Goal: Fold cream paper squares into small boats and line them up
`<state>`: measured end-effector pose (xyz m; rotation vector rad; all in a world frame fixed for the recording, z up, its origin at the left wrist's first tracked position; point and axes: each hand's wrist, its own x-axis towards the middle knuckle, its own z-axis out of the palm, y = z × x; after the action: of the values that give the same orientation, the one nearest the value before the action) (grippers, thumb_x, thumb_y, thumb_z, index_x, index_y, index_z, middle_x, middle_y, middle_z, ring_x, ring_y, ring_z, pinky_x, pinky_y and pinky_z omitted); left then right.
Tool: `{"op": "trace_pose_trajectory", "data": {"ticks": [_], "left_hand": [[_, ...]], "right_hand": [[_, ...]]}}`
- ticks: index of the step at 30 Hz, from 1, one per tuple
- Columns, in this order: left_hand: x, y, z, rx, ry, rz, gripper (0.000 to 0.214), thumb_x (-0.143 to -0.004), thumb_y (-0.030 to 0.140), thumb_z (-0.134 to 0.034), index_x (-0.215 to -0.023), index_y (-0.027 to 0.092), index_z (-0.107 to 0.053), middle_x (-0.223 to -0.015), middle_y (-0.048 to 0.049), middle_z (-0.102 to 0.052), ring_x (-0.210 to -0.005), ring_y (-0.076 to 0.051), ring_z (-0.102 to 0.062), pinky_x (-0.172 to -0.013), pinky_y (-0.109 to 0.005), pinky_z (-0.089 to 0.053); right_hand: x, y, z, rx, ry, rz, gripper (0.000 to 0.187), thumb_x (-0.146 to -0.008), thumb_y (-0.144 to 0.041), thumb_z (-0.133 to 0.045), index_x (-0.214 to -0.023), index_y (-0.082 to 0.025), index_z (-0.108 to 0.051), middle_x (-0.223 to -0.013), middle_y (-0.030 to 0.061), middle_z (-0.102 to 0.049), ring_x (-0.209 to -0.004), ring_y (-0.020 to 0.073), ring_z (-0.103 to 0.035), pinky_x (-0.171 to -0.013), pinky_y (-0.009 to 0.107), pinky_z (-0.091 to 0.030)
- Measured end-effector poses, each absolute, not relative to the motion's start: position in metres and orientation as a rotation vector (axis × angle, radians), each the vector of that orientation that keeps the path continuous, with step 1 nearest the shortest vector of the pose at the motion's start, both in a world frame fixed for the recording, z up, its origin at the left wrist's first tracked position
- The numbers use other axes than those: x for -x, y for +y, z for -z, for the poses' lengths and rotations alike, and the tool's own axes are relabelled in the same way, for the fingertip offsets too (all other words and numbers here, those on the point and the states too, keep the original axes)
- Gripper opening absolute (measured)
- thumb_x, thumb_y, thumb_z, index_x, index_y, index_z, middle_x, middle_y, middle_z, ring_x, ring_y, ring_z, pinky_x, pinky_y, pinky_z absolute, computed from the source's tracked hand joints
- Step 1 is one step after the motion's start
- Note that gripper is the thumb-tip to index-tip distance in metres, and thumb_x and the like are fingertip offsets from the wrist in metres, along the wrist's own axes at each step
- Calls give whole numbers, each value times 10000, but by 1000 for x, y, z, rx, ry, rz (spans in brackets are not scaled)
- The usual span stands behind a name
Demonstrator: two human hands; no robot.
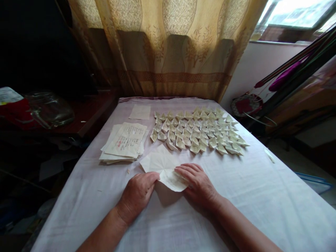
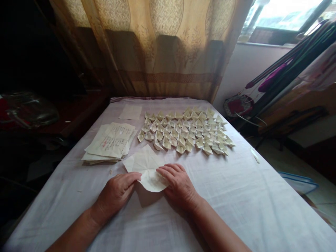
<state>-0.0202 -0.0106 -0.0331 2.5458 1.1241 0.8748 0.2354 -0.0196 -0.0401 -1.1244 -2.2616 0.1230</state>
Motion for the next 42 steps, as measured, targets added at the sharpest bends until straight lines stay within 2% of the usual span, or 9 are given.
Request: {"op": "trace_pose_trajectory", "data": {"ticks": [7,11,14,16,19,22,26,30,42], "left_hand": [[31,-16,29,-2587,880,-819,282,-925,109,-453,-1144,222,-589,-1086,-61,-742,-1017,-183,-697,-942,-327,-538],[36,-21,18,-2488,926,-679,200,-953,201,-432,-977,230,-628,-911,-43,-736,-866,-183,-695,-819,-305,-553],[35,-21,17,-2438,1121,-647,201,-928,283,-461,-827,213,-621,-792,-49,-695,-756,-202,-662,-720,-319,-545],[33,-19,23,-2405,1296,-652,175,-891,317,-509,-836,205,-633,-761,-48,-678,-726,-214,-650,-697,-329,-543],[32,-13,33,-2328,1452,-676,341,-863,332,-569,-1180,211,-611,-769,-20,-685,-740,-215,-664,-712,-325,-554],[30,-11,36,-2402,1555,-817,611,-864,309,-585,-1444,217,-414,-1061,-80,-703,-1002,-258,-662,-897,-397,-539],[20,-15,27,-2691,1438,-853,421,-910,209,-520,-1327,239,-562,-1446,-113,-520,-1361,-302,-442,-1104,-479,-387],[7,-20,26,-2866,1037,-617,372,-969,327,-496,-1326,259,-573,-1381,-31,-614,-1338,-243,-489,-1186,-454,-263],[7,-21,42,-2888,1078,-532,542,-975,527,-454,-1419,219,-487,-1411,-50,-592,-1351,-227,-482,-1154,-389,-306]], "right_hand": [[-256,-16,26,1037,-2448,-369,288,-787,-121,-597,-992,-274,-730,-1051,23,-763,-1093,225,-645,-972,396,-440],[-246,-15,12,1007,-2396,-632,142,-879,-181,-586,-867,-257,-706,-856,-7,-764,-983,180,-682,-975,343,-432],[-237,-6,14,1242,-2247,-639,184,-877,-211,-566,-707,-221,-633,-677,-18,-688,-707,144,-656,-711,244,-460],[-230,-1,21,1455,-2162,-591,254,-870,-241,-547,-617,-218,-536,-534,-49,-564,-497,115,-521,-500,215,-337],[-219,1,34,1575,-2107,-422,271,-866,-253,-532,-602,-219,-488,-521,-47,-520,-475,111,-459,-499,232,-276],[-213,-3,42,1553,-2125,-236,253,-881,-249,-516,-630,-216,-517,-554,-20,-553,-526,130,-500,-568,252,-302],[-209,-6,45,1502,-2135,-96,249,-911,-244,-488,-673,-207,-547,-584,7,-596,-561,147,-543,-623,268,-316],[-208,-2,45,1507,-2170,-69,245,-917,-238,-494,-681,-205,-550,-562,-1,-606,-540,140,-545,-623,268,-301],[-206,4,42,1578,-2059,-108,253,-896,-248,-526,-647,-208,-547,-584,-2,-596,-566,140,-535,-618,261,-310]]}}
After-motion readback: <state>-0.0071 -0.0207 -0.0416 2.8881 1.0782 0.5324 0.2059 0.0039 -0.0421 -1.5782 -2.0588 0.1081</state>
